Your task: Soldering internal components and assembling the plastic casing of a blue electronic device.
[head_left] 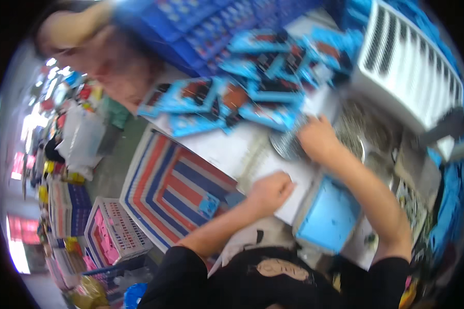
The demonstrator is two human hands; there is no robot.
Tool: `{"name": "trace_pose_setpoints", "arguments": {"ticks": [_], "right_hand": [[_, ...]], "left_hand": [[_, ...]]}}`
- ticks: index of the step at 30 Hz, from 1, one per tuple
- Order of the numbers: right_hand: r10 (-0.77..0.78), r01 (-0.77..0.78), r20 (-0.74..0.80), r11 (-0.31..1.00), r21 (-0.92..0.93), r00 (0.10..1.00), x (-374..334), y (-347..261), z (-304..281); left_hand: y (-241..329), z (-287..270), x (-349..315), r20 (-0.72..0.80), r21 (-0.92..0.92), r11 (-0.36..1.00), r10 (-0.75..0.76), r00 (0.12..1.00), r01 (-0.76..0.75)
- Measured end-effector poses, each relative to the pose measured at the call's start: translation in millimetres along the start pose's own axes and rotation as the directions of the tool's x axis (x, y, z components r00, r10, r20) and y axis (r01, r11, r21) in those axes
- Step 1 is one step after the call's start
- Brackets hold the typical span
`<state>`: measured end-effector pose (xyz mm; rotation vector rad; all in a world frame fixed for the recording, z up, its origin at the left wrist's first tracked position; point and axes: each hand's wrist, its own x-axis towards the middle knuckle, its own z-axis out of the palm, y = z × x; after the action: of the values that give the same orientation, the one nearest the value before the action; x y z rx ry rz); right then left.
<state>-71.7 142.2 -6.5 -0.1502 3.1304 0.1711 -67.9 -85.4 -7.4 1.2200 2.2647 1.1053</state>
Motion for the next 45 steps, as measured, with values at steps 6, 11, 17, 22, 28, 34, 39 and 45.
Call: {"name": "trace_pose_setpoints", "arguments": {"ticks": [6, 11, 17, 22, 28, 34, 39, 45], "right_hand": [[0.054, -0.053, -0.119, 0.998, 0.017, 0.991, -4, 6, -11], [0.164, -0.128, -0.275, 0.981, 0.146, 0.947, -14, 12, -14], [0.392, -0.072, -0.289, 0.691, 0.719, 0.874, -96, 11, -75], [0.635, -0.170, -0.007, 0.219, 0.961, 0.773, -209, 8, -72], [0.793, -0.020, 0.195, -0.225, 0.974, 0.577, -293, -44, -64], [0.830, -0.286, -0.213, 0.401, 0.870, 0.515, -284, -48, -50], [0.727, -0.253, -0.354, 0.582, 0.773, 0.588, -280, -38, -40], [0.644, -0.180, -0.393, 0.640, 0.747, 0.657, -272, -46, -24]], "left_hand": [[17, -6, 1, -0.074, -0.098, 0.964, 0.241, 0.968, -0.248], [37, -1, -1, -0.107, -0.106, 0.955, 0.265, 0.958, -0.276], [44, 0, -8, -0.088, -0.058, 0.967, 0.243, 0.966, -0.249], [46, -2, -10, -0.113, -0.093, 0.962, 0.244, 0.963, -0.255], [53, 0, -15, 0.048, -0.091, 0.981, 0.178, 0.983, -0.173], [66, 16, -11, 0.035, -0.084, 0.976, 0.203, 0.979, -0.199], [86, 20, -10, -0.005, -0.196, 0.928, 0.323, 0.946, -0.317], [74, 28, -17, 0.030, -0.175, 0.912, 0.381, 0.924, -0.371]]}}
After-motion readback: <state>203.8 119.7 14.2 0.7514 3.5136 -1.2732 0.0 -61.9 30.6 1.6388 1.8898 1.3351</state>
